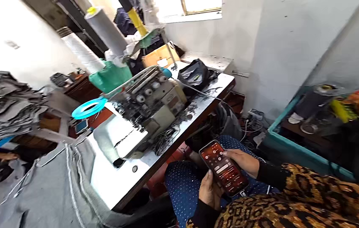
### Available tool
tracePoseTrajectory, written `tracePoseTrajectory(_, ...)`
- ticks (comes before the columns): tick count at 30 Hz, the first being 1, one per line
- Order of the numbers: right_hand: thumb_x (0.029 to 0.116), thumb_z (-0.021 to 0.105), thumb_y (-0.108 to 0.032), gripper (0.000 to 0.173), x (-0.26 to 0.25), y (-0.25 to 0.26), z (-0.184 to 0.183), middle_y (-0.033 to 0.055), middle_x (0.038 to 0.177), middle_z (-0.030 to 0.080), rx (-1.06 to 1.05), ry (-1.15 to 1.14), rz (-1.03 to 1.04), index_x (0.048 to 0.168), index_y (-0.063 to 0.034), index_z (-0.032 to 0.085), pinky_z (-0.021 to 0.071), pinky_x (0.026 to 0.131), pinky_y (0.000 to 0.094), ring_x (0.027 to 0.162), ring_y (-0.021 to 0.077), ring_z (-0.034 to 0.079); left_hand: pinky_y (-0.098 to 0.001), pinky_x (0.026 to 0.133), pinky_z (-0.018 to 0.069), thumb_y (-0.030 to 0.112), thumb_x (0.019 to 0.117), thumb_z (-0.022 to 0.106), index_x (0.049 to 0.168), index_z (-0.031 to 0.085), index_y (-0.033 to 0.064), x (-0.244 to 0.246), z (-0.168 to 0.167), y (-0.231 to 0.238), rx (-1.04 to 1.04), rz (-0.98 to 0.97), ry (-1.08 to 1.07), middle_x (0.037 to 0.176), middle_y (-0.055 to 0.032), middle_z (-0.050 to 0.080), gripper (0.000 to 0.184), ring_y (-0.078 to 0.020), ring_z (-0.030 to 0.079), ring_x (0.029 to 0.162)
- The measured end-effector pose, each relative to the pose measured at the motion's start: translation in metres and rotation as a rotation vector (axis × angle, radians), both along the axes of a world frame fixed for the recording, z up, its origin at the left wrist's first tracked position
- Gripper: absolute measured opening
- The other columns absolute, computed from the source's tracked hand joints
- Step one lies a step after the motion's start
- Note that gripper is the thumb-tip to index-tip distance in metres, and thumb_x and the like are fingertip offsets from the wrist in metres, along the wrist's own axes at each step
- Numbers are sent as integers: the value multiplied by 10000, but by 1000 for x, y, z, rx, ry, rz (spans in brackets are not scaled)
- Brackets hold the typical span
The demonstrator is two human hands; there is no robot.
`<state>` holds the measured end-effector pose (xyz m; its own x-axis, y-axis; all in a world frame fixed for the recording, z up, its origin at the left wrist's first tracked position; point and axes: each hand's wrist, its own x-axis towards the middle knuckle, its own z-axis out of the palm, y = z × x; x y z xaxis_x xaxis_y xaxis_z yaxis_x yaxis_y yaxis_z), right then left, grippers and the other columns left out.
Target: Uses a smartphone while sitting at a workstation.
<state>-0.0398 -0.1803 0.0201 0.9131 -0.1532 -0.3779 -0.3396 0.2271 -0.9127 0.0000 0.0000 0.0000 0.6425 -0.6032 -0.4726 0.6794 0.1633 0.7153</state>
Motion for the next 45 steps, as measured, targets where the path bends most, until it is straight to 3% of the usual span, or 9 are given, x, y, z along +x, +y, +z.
tracePoseTrajectory(7,1101,340,-252,380,-2,-5,-6,40,995,688,5,15,8,1208,-12,615,561,851,287,905,68,673,-410,826,613,234,1125,173,1333,458,-13,0,-3,-3,-44,4,60,1078,-149,722,431,-247,734,954)
tracePoseTrajectory(13,1104,324,-260,391,-4,-6,-7,29,994,689,38,12,1,1211,-24,616,561,851,283,904,62,674,-402,811,618,228,1123,170,1291,489,-5,-1,-3,-3,-57,3,63,1056,-146,734,429,-246,742,934)
tracePoseTrajectory(30,1103,325,-260,394,-3,-4,-6,23,948,648,-28,30,0,1189,-11,618,540,807,276,857,53,637,-397,813,615,227,1125,172,1315,467,-11,-2,-3,-2,-59,11,65,1052,-149,724,424,-240,737,926)
tracePoseTrajectory(35,1081,402,-216,346,-6,-7,-10,58,1065,655,-44,10,31,1264,10,589,530,880,272,949,50,635,-394,798,621,218,1125,179,1290,481,-9,-2,-2,-2,-64,15,70,1028,-146,731,413,-239,743,903)
tracePoseTrajectory(39,1038,490,-199,367,-26,-11,-14,91,1082,652,-9,101,125,1358,-20,504,564,804,319,894,115,666,-397,786,622,225,1129,181,1305,475,-16,-1,-3,-1,-45,52,86,1019,-153,725,419,-244,741,888)
tracePoseTrajectory(42,1001,514,-115,433,-43,-12,-8,132,1144,644,46,166,215,1418,-13,453,603,801,408,953,201,696,-401,784,620,232,1131,176,1319,459,-13,0,-1,-2,-33,69,95,1026,-153,719,419,-247,738,889)
tracePoseTrajectory(45,974,518,-55,403,-48,-12,-5,94,1106,654,73,171,213,1372,-10,480,611,807,391,953,174,702,-389,776,621,226,1131,175,1315,458,-9,0,1,-5,-28,46,91,1015,-144,721,412,-235,739,884)
